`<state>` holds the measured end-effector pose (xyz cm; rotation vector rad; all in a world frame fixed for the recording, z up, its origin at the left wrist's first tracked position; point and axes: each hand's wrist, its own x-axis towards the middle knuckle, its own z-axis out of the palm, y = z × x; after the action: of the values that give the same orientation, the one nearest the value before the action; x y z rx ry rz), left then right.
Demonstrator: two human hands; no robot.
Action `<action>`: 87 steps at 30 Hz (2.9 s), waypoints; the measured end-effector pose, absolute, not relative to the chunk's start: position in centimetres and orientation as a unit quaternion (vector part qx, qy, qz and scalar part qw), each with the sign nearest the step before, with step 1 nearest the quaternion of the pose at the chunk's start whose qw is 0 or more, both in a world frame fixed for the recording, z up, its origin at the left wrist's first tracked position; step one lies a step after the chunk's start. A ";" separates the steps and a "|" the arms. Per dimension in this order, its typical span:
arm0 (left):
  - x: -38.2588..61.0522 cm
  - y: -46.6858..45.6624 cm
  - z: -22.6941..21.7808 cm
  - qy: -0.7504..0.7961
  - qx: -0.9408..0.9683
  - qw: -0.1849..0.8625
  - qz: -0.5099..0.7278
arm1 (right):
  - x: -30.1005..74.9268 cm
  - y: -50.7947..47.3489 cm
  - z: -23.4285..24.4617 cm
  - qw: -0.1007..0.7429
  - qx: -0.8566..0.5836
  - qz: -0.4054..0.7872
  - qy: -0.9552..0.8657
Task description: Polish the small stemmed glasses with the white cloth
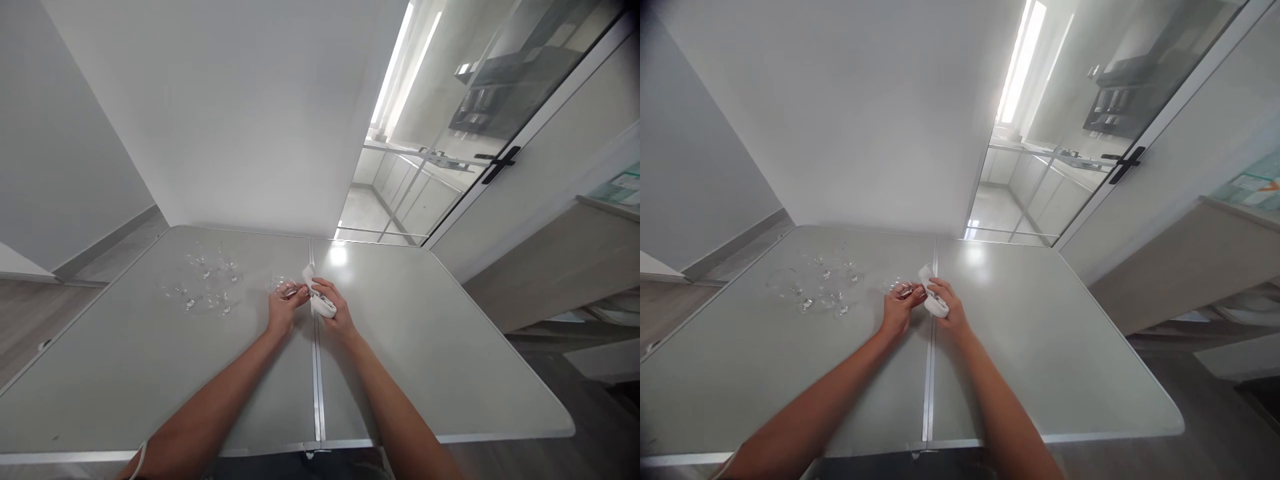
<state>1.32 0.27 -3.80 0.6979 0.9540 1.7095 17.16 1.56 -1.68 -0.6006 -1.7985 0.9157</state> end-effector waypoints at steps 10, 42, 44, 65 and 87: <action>1.4 0.1 -2.9 0.366 0.287 0.578 0.670 | 16.7 1.6 -2.0 0.499 -0.272 0.691 -0.447; 1.0 0.0 -3.0 0.443 0.406 0.417 0.682 | 15.8 1.4 -3.8 0.556 -0.420 0.537 -0.475; 0.9 0.2 -3.2 0.451 0.408 0.411 0.679 | 15.7 1.3 -3.5 0.573 -0.404 0.544 -0.462; 1.2 0.1 -3.5 0.471 0.385 0.425 0.671 | 17.3 1.3 -2.3 0.480 -0.429 0.419 -0.640; 1.5 -0.5 -3.4 0.495 0.515 0.350 0.606 | 20.7 5.3 -3.0 0.396 -0.560 0.049 -0.726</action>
<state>1.55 -0.52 -3.36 1.3337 1.2811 1.5704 20.71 5.28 -3.00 -1.4186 -1.8407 0.1240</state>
